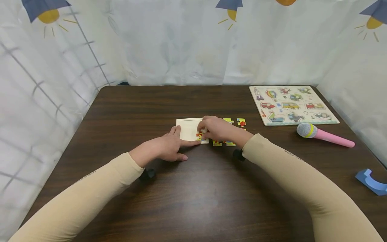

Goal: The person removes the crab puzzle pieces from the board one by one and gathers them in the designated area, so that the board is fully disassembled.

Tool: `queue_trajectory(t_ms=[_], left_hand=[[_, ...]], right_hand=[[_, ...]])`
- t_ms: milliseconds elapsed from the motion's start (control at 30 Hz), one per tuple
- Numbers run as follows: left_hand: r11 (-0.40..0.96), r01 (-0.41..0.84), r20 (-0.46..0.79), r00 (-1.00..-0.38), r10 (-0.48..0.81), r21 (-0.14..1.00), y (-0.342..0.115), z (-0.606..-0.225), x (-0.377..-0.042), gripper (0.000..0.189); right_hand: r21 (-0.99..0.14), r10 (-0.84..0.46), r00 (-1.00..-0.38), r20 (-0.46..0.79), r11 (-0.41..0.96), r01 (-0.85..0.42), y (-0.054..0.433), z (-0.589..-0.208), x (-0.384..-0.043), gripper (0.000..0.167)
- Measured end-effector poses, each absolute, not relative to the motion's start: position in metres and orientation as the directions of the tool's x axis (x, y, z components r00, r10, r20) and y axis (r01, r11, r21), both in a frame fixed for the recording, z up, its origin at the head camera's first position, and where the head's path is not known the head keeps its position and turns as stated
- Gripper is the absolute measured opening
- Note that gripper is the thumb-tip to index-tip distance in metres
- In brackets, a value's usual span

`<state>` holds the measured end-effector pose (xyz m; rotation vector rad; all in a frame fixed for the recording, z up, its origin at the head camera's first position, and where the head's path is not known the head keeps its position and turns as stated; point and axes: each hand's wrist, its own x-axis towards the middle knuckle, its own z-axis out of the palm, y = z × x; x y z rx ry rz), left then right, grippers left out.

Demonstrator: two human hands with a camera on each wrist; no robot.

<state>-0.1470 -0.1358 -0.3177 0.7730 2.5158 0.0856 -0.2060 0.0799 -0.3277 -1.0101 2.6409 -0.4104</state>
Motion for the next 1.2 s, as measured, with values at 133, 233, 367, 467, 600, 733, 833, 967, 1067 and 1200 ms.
queue_trajectory(t_ms=[133,233,367,467,600,733,833,967,1067,1200], left_hand=[[0.834,0.503,-0.452,-0.705,0.547,0.226,-0.138,-0.316,-0.148,0.067],[0.839,0.492,-0.463,-0.703,0.540,0.231,-0.138,-0.314,-0.148,0.067],[0.846,0.481,-0.475,-0.703,0.529,0.229,-0.137,-0.312,-0.149,0.067],[0.843,0.489,-0.472,-0.703,0.532,0.222,-0.136,-0.313,-0.150,0.067],[0.838,0.501,-0.460,-0.704,0.541,0.218,-0.135,-0.314,-0.150,0.067],[0.837,0.504,-0.461,-0.704,0.541,0.213,-0.134,-0.314,-0.150,0.067],[0.839,0.502,-0.468,-0.702,0.536,0.207,-0.135,-0.314,-0.149,0.067],[0.840,0.501,-0.471,-0.702,0.534,0.207,-0.135,-0.314,-0.149,0.067],[0.841,0.499,-0.474,-0.701,0.533,0.208,-0.134,-0.314,-0.150,0.067],[0.843,0.500,-0.478,-0.701,0.529,0.198,-0.134,-0.315,-0.149,0.067]], right_hand=[[-0.357,-0.683,-0.715,-0.151,0.712,-0.605,0.079,-0.328,-0.206,0.026],[-0.344,-0.684,-0.714,-0.147,0.712,-0.612,0.079,-0.327,-0.205,0.025],[-0.333,-0.684,-0.714,-0.151,0.715,-0.614,0.078,-0.326,-0.205,0.023],[-0.328,-0.680,-0.715,-0.162,0.720,-0.611,0.077,-0.325,-0.206,0.023],[-0.337,-0.672,-0.722,-0.162,0.726,-0.600,0.077,-0.323,-0.207,0.024],[-0.412,-0.662,-0.736,-0.140,0.715,-0.564,0.079,-0.322,-0.207,0.023],[-0.490,-0.662,-0.740,-0.122,0.689,-0.535,0.081,-0.323,-0.207,0.022],[-0.546,-0.664,-0.741,-0.099,0.659,-0.517,0.083,-0.324,-0.205,0.022],[-0.555,-0.655,-0.752,-0.076,0.654,-0.514,0.085,-0.324,-0.204,0.022],[-0.569,-0.631,-0.773,-0.061,0.658,-0.492,0.094,-0.321,-0.202,0.022]])
